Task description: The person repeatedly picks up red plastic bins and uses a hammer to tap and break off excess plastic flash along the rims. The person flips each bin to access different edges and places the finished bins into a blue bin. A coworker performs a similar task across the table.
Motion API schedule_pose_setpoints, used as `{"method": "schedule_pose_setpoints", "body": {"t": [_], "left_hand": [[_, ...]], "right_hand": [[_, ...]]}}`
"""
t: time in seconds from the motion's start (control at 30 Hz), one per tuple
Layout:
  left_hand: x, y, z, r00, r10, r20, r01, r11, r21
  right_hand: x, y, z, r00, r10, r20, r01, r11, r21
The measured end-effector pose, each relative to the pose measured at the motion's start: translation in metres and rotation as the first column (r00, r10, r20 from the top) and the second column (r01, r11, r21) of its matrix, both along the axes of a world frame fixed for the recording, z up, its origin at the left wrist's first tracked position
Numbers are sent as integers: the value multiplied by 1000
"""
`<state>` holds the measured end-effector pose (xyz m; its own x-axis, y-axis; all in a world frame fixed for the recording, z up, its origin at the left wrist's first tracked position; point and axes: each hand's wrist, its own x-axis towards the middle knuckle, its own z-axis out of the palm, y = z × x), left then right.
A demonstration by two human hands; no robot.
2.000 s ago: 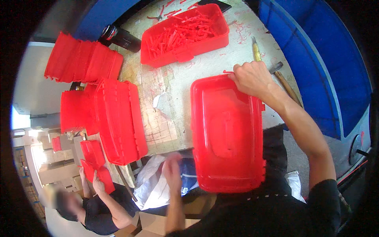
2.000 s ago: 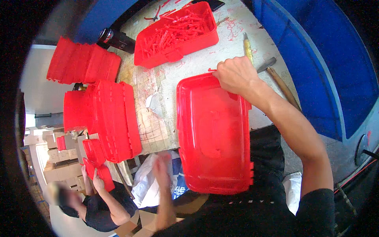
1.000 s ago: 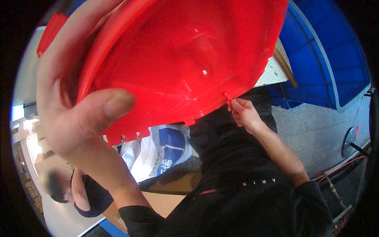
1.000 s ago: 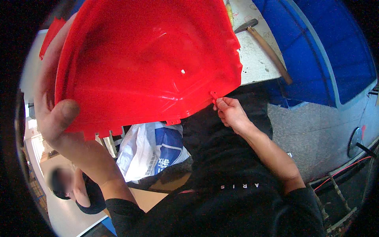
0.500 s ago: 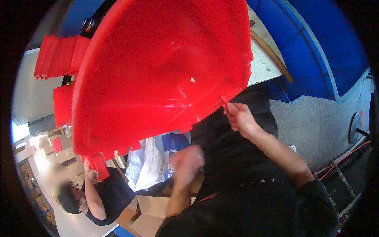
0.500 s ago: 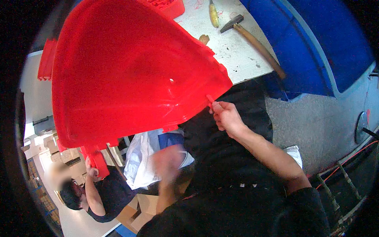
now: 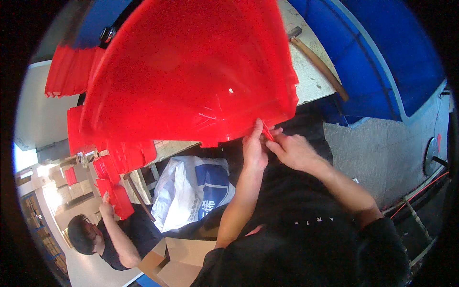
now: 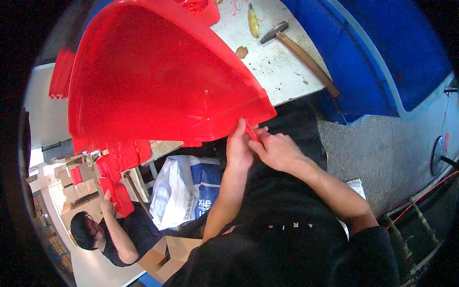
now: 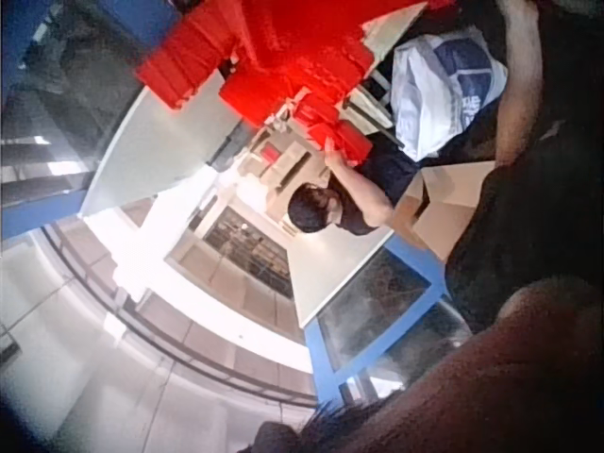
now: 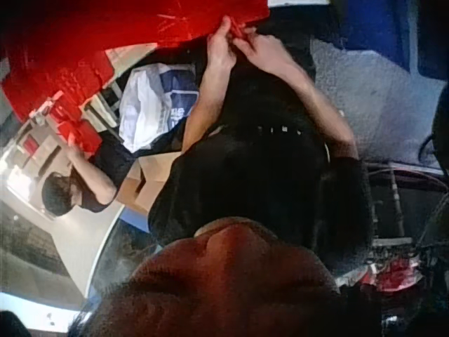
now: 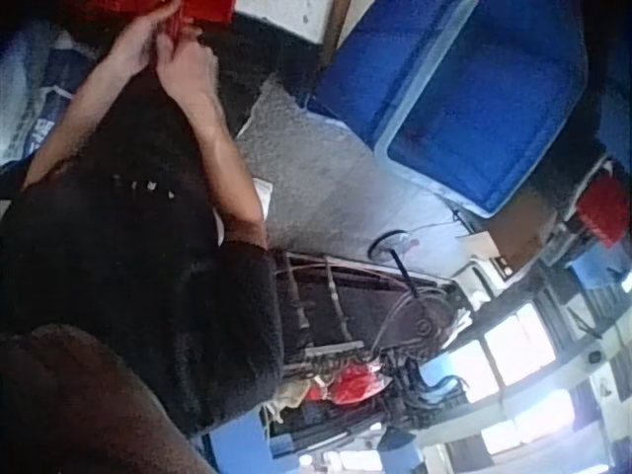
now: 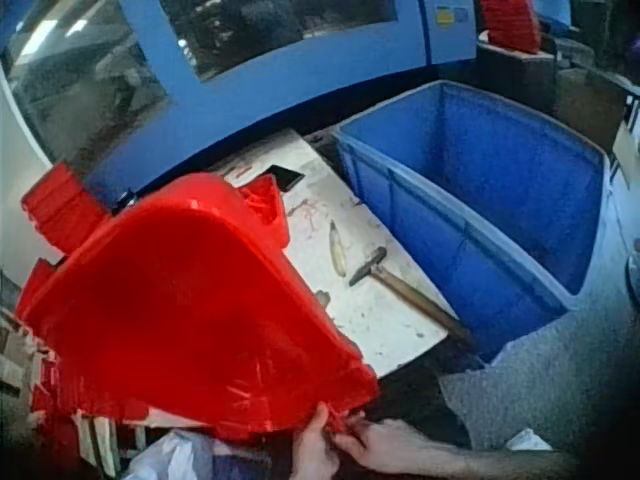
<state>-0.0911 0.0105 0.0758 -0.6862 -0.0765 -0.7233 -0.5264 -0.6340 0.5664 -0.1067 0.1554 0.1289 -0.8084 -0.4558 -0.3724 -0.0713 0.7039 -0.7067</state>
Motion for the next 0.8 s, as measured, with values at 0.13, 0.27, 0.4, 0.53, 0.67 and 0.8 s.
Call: {"method": "schedule_pose_setpoints", "body": {"t": [0.13, 0.27, 0.4, 0.53, 0.67, 0.8], "left_hand": [[-5, 2, 6, 998, 57, -36, -55, 997, 57], [-7, 3, 15, 997, 41, -71, -34, 994, 101], [0, 4, 22, 989, 59, -139, -27, 974, 226], [8, 3, 21, 994, 15, -105, 10, 973, 231], [11, 6, 19, 994, -62, -91, 90, 931, 353], [11, 16, 20, 998, 0, -70, 30, 900, 434]], "right_hand": [[-12, 52, 51, 841, -320, -436, 401, 910, 107], [-59, 29, 34, 785, -337, -520, 222, 936, -271], [-71, 11, -2, 782, -342, -521, 224, 934, -277], [-63, 11, -16, 709, -411, -574, 181, 892, -414], [-58, 13, -22, 677, -429, -598, 146, 875, -462], [-54, 12, -30, 655, -428, -622, 111, 869, -482]]}}
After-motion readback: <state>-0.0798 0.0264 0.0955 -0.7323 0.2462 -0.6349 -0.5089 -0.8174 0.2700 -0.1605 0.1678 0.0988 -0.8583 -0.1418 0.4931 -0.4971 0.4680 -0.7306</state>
